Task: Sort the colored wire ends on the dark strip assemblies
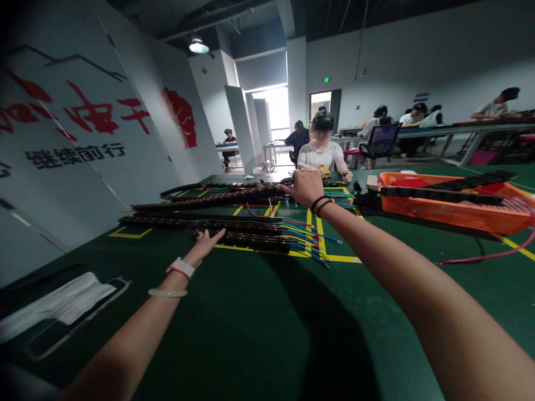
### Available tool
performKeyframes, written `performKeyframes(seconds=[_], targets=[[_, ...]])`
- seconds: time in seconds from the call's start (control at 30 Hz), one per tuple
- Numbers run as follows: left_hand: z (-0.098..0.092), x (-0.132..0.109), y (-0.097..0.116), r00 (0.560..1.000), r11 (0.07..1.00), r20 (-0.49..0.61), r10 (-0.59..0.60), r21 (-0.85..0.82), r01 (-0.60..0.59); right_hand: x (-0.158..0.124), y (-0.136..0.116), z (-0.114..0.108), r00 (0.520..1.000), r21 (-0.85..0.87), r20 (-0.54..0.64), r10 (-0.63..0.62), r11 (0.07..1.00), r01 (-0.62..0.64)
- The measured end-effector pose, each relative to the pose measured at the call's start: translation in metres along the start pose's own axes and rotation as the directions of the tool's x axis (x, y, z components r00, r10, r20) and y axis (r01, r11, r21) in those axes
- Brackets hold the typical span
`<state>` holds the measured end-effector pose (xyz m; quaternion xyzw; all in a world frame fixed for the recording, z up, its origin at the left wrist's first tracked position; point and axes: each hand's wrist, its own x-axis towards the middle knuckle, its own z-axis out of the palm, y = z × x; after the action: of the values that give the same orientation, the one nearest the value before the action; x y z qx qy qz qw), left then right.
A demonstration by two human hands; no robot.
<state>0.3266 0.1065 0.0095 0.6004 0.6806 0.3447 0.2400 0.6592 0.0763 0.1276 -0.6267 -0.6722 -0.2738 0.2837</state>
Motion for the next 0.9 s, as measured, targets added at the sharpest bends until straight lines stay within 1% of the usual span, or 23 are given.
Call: performKeyframes(seconds=[0.03,0.07,0.1,0.13,0.17,0.2,0.23,0.27,0.3,0.33,0.37,0.43,0.53,0.6,0.67,0.77,0.9], targets=[[-0.003,-0.001,0.004,1.000,0.999,-0.001,0.009,-0.035,-0.009,-0.003,-0.009,-0.010,0.999,-0.002,-0.040,-0.027,1.000,0.027],[-0.006,-0.001,0.009,1.000,0.993,0.011,0.014,-0.116,-0.012,-0.006,-0.018,-0.021,0.995,-0.008,-0.074,-0.062,0.998,0.061],[-0.009,-0.001,0.015,0.999,0.976,0.032,0.019,-0.216,-0.012,-0.009,-0.028,-0.032,0.992,-0.015,-0.096,-0.087,0.996,0.086],[-0.012,0.000,0.020,0.997,0.940,0.069,0.020,-0.342,0.005,-0.014,-0.037,-0.043,0.990,-0.019,-0.104,-0.097,0.995,0.095],[-0.015,0.001,0.026,0.990,0.804,0.140,0.010,-0.590,0.075,-0.019,-0.047,-0.052,0.990,-0.021,-0.100,-0.101,0.995,0.100],[-0.019,0.003,0.030,0.980,0.616,0.199,0.005,-0.772,0.153,-0.027,-0.056,-0.061,0.990,-0.023,-0.091,-0.104,0.994,0.102],[-0.021,0.004,0.034,0.971,0.423,0.239,0.005,-0.880,0.215,-0.036,-0.065,-0.067,0.991,-0.028,-0.079,-0.111,0.994,0.109],[-0.024,0.005,0.036,0.966,0.243,0.260,0.003,-0.937,0.252,-0.047,-0.072,-0.072,0.989,-0.031,-0.067,-0.132,0.991,0.130],[-0.026,0.004,0.037,0.965,0.110,0.264,-0.007,-0.958,0.263,-0.059,-0.079,-0.075,0.988,-0.030,-0.062,-0.142,0.990,0.140],[-0.027,0.004,0.037,0.965,0.012,0.261,-0.020,-0.965,0.261,-0.071,-0.084,-0.075,0.988,-0.033,-0.060,-0.143,0.989,0.141],[-0.028,0.002,0.036,0.966,-0.056,0.256,-0.039,-0.966,0.254,-0.084,-0.088,-0.074,0.990,-0.042,-0.053,-0.128,0.991,0.126],[-0.028,-0.003,0.033,0.967,-0.104,0.248,-0.065,-0.965,0.240,-0.109,-0.095,-0.069,0.996,-0.050,-0.034,-0.078,0.996,0.076],[-0.030,-0.014,0.025,0.967,-0.112,0.240,-0.084,-0.967,0.230,-0.138,-0.106,-0.063,1.000,-0.039,-0.001,-0.030,0.999,0.030],[-0.033,-0.021,0.022,0.969,-0.126,0.232,-0.086,-0.967,0.220,-0.152,-0.115,-0.064,0.999,-0.015,0.001,-0.036,0.999,0.036],[-0.037,-0.028,0.020,0.972,-0.139,0.223,-0.075,-0.967,0.211,-0.161,-0.122,-0.069,0.999,0.017,-0.005,-0.044,0.999,0.044],[-0.045,-0.039,0.020,0.974,-0.150,0.222,-0.051,-0.966,0.212,-0.170,-0.127,-0.079,1.000,0.051,-0.022,0.002,0.999,-0.001],[-0.051,-0.057,0.022,0.972,-0.176,0.235,0.013,-0.956,0.234,-0.180,-0.116,-0.088,0.999,0.073,-0.034,0.043,0.997,-0.040]])
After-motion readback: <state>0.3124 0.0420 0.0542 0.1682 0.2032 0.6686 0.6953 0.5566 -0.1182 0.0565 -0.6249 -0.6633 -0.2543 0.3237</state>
